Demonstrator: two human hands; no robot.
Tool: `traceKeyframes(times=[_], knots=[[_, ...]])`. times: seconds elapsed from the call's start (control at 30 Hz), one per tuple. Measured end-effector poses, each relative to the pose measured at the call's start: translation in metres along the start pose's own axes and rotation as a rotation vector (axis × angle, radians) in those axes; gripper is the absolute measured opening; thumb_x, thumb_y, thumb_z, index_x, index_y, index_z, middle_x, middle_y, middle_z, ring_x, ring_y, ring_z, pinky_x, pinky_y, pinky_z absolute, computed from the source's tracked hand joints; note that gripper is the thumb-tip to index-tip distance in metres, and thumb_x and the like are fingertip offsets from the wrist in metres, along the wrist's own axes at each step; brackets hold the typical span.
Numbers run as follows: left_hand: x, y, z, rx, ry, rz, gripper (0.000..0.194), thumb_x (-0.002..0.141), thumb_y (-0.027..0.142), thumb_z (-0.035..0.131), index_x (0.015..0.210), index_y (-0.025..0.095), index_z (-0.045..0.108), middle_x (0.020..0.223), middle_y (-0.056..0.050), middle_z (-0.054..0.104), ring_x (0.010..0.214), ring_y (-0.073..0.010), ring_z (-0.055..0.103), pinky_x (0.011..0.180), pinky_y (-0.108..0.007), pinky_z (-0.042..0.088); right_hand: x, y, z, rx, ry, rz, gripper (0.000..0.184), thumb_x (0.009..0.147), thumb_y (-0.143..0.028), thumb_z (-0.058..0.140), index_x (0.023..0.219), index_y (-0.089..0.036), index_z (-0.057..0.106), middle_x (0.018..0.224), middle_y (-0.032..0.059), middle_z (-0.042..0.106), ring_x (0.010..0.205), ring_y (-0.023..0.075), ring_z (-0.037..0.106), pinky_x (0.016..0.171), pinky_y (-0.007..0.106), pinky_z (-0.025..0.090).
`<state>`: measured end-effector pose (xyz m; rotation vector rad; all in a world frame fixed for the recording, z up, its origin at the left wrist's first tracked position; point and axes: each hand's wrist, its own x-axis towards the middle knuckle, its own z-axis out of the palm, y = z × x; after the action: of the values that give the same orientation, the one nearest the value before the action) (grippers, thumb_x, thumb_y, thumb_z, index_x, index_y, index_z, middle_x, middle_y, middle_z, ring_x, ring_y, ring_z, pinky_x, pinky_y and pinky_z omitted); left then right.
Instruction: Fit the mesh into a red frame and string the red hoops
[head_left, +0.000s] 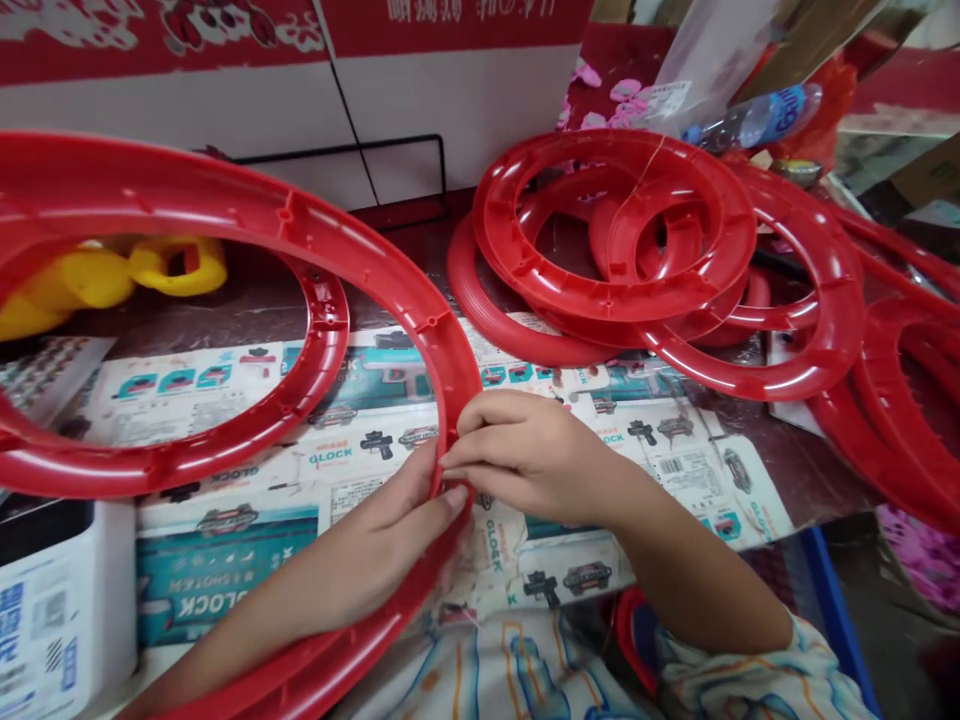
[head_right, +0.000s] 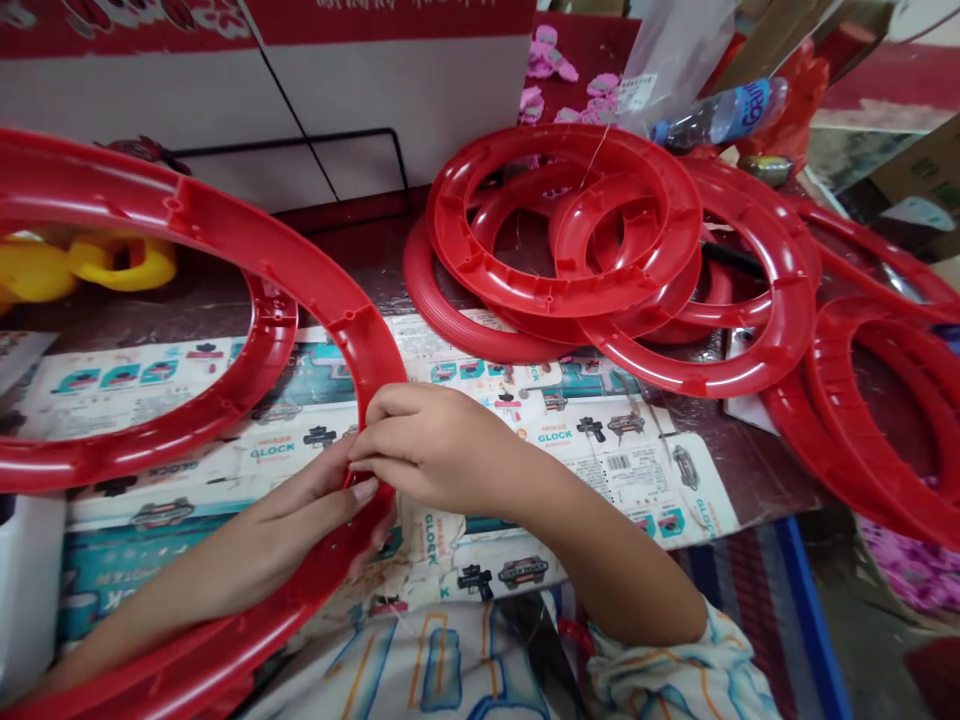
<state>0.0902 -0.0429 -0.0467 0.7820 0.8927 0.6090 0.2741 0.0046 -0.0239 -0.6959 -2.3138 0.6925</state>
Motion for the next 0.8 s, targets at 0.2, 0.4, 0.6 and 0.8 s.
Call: traceKeyframes(times=[0.2,0.4,0.6,0.8], knots=[[0.003,0.006,0.003,0.404,0.030,0.026,0.041,0.091,0.046,0.048,0.127,0.028,0.049,0.100,-0.003,0.060,0.100,-0.0238,0.052,0.098,-0.037,0.037,0.000,0.000,0.001,-0.063,-0.029,0.053,0.014,0.086,-0.013,0.055,0.080,-0.012,0.068,0.080,0.0030,0.062,0.072,0.0092,0.057,0.066,0.021,0.048],[0.000,0.003,0.001,0.299,0.096,0.049,0.047,0.089,0.047,0.052,0.132,0.030,0.042,0.121,-0.004,0.056,0.121,-0.0237,0.045,0.102,-0.030,0.035,0.000,0.000,0.004,-0.035,-0.014,0.140,0.009,0.082,-0.015,0.062,0.076,-0.012,0.068,0.074,0.0018,0.062,0.067,0.0084,0.057,0.063,0.020,0.046],[0.002,0.001,-0.001,-0.014,-0.083,0.033,0.028,0.091,0.041,0.051,0.114,0.029,0.041,0.075,0.001,0.065,0.055,-0.0175,0.063,0.053,-0.027,0.050,0.001,-0.004,0.001,-0.078,0.053,0.129,0.012,0.082,-0.019,0.064,0.071,-0.015,0.063,0.069,-0.0013,0.063,0.065,0.0079,0.056,0.063,0.020,0.044],[0.002,-0.007,-0.001,-0.218,-0.023,0.090,0.028,0.089,0.037,0.055,0.114,0.028,0.049,0.093,-0.003,0.067,0.067,-0.0192,0.066,0.053,-0.026,0.051,-0.001,-0.013,0.008,-0.126,0.093,0.103,0.016,0.088,-0.019,0.056,0.075,-0.014,0.065,0.074,0.0019,0.061,0.067,0.0085,0.054,0.063,0.020,0.044]])
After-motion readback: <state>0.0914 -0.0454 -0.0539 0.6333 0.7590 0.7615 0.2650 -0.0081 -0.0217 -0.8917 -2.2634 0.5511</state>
